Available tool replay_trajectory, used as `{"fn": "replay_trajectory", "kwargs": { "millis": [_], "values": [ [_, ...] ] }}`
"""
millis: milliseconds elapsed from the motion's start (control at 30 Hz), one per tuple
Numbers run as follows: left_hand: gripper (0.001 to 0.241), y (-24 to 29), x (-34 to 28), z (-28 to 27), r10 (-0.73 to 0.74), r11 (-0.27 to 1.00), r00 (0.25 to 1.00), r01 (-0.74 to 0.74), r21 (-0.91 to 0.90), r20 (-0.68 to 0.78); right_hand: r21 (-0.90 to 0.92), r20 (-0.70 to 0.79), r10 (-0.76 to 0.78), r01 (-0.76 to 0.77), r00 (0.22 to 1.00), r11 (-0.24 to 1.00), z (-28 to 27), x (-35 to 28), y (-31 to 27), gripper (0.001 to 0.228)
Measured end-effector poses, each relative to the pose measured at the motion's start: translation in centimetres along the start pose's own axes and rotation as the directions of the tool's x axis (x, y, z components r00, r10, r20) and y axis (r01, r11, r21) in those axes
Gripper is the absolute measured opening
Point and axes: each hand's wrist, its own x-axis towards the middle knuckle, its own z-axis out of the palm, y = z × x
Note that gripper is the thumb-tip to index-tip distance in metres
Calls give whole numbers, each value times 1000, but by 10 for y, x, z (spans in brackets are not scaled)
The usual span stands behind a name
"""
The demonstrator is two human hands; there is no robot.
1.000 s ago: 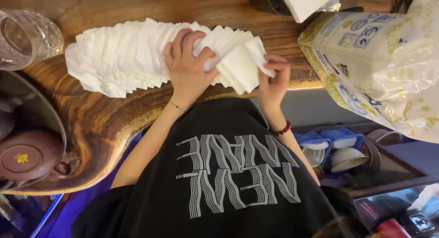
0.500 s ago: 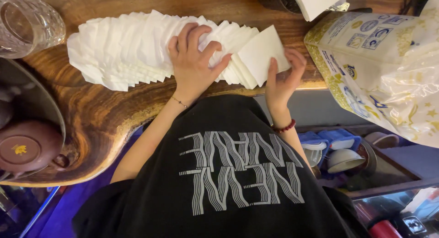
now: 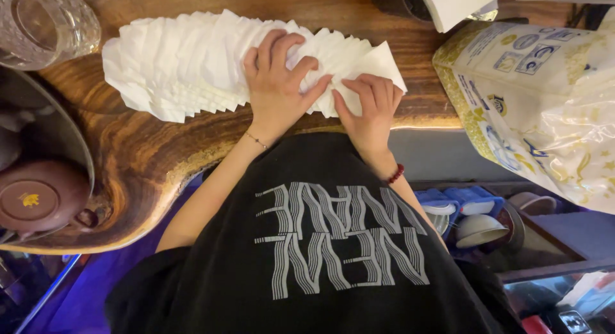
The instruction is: Folding and organizing napkins on a wooden counter.
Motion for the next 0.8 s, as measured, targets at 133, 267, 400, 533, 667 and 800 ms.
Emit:
{"fn": "replay_trajectory", "kwargs": {
  "millis": [133, 267, 400, 533, 667, 800],
  "values": [
    [25, 0, 1, 0, -1, 1000, 1000, 1, -22, 7, 2, -47, -37, 37, 998, 999, 2, -1, 2, 25],
    [24, 0, 0, 0, 4, 1000, 1000, -4, -24, 3, 42, -44, -8, 10, 999, 999, -3, 2, -3, 19],
    [24, 1, -1, 0, 6, 1000, 1000, -5, -23, 6, 85, -37, 34, -30, 999, 996, 0, -1, 2, 16],
    [28, 2, 2, -1, -1, 999, 1000, 1, -37, 12, 139, 10, 111, -111, 994, 984, 1, 0, 11, 13],
    [33, 3, 1, 0, -3, 999, 1000, 3, -32, 25, 142, -3, 140, -138, 990, 980, -5, -2, 10, 12],
    [32, 1, 2, 1, -8, 1000, 1000, 9, -15, 29, 6, -80, 34, -33, 996, 999, -13, -4, 1, 14]
  ]
}}
